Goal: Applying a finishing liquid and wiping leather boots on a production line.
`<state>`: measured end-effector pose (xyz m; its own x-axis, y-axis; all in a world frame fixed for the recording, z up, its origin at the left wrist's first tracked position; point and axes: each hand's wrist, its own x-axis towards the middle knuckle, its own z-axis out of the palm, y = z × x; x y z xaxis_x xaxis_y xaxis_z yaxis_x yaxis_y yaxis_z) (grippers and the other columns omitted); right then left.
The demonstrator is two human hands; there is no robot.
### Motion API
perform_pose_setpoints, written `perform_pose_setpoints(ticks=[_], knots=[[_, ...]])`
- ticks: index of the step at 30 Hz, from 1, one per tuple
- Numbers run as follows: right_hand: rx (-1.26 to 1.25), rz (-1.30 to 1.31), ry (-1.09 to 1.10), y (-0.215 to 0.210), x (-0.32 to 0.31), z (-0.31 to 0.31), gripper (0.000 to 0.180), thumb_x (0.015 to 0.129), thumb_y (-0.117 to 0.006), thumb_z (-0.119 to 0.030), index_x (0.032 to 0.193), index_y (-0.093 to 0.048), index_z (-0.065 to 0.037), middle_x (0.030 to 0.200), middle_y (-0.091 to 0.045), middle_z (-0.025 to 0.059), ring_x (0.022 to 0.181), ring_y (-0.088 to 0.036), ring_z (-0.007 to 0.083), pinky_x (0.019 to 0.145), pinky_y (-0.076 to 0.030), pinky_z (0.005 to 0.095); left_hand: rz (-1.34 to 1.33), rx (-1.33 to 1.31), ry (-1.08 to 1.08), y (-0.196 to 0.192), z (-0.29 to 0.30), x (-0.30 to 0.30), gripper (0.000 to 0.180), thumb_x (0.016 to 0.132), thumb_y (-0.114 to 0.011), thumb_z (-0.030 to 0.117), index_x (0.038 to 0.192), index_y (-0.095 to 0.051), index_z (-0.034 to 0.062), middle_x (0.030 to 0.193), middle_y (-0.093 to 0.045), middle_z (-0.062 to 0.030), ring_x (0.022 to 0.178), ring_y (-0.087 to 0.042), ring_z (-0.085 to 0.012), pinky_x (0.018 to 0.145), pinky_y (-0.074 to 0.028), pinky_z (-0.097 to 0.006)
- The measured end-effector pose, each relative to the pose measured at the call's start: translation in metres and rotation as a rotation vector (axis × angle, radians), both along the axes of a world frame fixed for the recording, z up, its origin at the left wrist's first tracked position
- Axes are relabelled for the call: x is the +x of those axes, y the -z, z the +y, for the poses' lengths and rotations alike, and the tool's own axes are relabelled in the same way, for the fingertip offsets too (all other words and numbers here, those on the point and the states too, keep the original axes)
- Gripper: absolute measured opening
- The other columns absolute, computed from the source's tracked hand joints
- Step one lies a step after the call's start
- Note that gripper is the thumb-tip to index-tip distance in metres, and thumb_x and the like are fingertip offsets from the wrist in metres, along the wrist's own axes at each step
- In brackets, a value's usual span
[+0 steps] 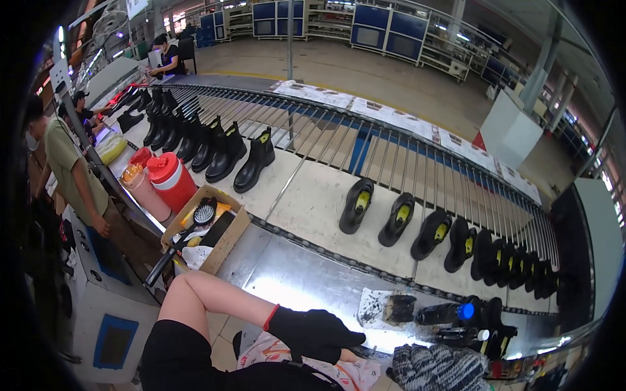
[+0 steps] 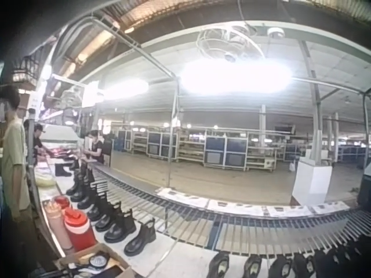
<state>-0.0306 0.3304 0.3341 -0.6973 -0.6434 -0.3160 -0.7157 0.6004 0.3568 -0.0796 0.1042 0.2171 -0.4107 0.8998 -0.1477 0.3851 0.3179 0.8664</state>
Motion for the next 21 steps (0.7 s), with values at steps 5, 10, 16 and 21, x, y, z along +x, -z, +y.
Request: perform_pose_setpoints(ticks=[5,10,16,21], knots=[[-0.226,0.041,-0.035,0.009,-0.007,0.000,0.036,0.089,-0.045,-0.043,0.094,-0.060,-0.011,0.072,-0.057,0.0091,0.058,-0.052,0.0238,0.053,-0.043,0.0381,0.093,0.065,-0.043,-0.013,0.012,-0.003,0.048,0.091,-0.047,0.041,0.113,-0.048,-0.0016,0.081,-0.061,-0.0212,0.078,-0.060,-0.0365,0.066,-0.047,-0.041],[-0.110,0.074,-0.168,-0.013,0.009,0.001,0.037,0.091,-0.041,-0.045,0.078,-0.057,-0.014,0.068,-0.057,0.0074,0.051,-0.050,0.0222,0.048,-0.041,0.0383,0.158,0.062,0.011,-0.023,-0.004,0.013,0.045,0.092,-0.045,0.042,0.107,-0.048,-0.0002,0.073,-0.059,-0.0191,0.069,-0.059,-0.0351,0.059,-0.046,-0.041],[-0.224,-0.030,-0.068,-0.011,0.013,0.000,0.036,0.090,-0.048,-0.036,0.103,-0.060,-0.004,0.083,-0.062,0.0147,0.064,-0.059,0.0258,0.056,-0.047,0.0373,0.140,0.045,0.037,-0.012,0.012,0.010,0.055,0.086,-0.055,0.041,0.122,-0.048,-0.0006,0.080,-0.062,-0.0213,0.073,-0.061,-0.0341,0.062,-0.048,-0.040],[-0.483,-0.004,-0.054,0.029,-0.024,0.031,0.033,0.076,-0.066,-0.034,0.101,-0.065,-0.012,0.086,-0.064,0.0093,0.069,-0.062,0.0231,0.052,-0.045,0.0376,0.350,0.079,-0.130,0.003,0.018,-0.008,0.049,0.085,-0.057,0.039,0.114,-0.055,0.0000,0.078,-0.062,-0.0194,0.069,-0.061,-0.0351,0.061,-0.048,-0.041]])
